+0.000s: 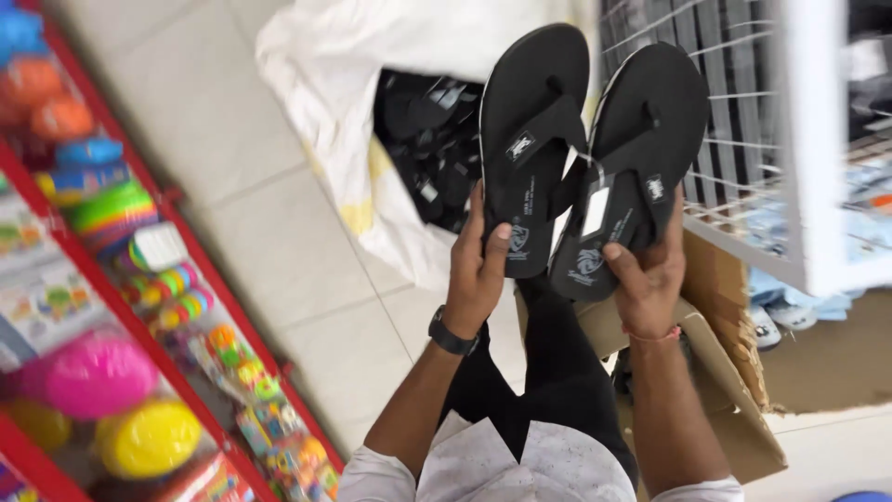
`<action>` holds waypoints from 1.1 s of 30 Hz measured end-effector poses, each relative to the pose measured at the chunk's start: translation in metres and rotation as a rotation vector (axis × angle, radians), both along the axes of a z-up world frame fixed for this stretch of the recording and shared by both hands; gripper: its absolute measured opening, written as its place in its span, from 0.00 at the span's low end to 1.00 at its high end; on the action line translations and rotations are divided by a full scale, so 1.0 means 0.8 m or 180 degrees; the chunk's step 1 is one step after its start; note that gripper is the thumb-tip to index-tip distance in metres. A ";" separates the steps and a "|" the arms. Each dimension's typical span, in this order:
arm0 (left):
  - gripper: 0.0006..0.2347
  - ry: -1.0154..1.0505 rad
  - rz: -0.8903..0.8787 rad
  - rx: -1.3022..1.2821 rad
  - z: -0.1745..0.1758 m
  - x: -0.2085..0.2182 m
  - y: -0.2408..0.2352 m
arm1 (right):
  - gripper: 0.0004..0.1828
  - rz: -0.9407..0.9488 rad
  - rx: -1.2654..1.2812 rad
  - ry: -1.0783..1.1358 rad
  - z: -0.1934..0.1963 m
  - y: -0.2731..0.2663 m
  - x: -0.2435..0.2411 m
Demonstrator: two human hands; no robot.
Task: The recorder is seen picking up flip-flops and other sandals from a large white sack and placing them into a white wire display bin.
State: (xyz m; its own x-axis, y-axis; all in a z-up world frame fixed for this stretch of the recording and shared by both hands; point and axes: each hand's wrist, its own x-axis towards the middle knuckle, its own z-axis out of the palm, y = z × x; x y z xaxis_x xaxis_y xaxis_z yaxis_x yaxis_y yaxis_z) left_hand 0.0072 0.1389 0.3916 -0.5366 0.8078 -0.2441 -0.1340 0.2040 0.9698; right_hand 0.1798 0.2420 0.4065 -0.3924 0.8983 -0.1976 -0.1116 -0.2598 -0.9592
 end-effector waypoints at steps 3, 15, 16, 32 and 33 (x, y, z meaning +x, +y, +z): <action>0.29 0.0173 -0.0424 0.0502 0.043 0.026 0.068 | 0.46 -0.0529 0.0240 0.0034 0.063 0.036 0.031; 0.33 0.1313 -0.1270 0.0844 0.018 0.139 0.402 | 0.39 -0.1370 0.0575 0.0065 0.094 0.272 0.181; 0.31 0.1772 -0.1111 0.0671 0.005 0.141 0.408 | 0.39 -0.1551 0.0101 -0.0533 0.078 0.287 0.189; 0.15 0.0421 0.0775 -0.1030 -0.205 0.004 -0.044 | 0.09 0.0274 0.2462 -0.1749 -0.004 0.017 0.059; 0.15 0.0288 0.0849 -0.1190 -0.218 -0.001 -0.059 | 0.10 0.0528 0.1853 -0.1726 -0.027 0.000 0.039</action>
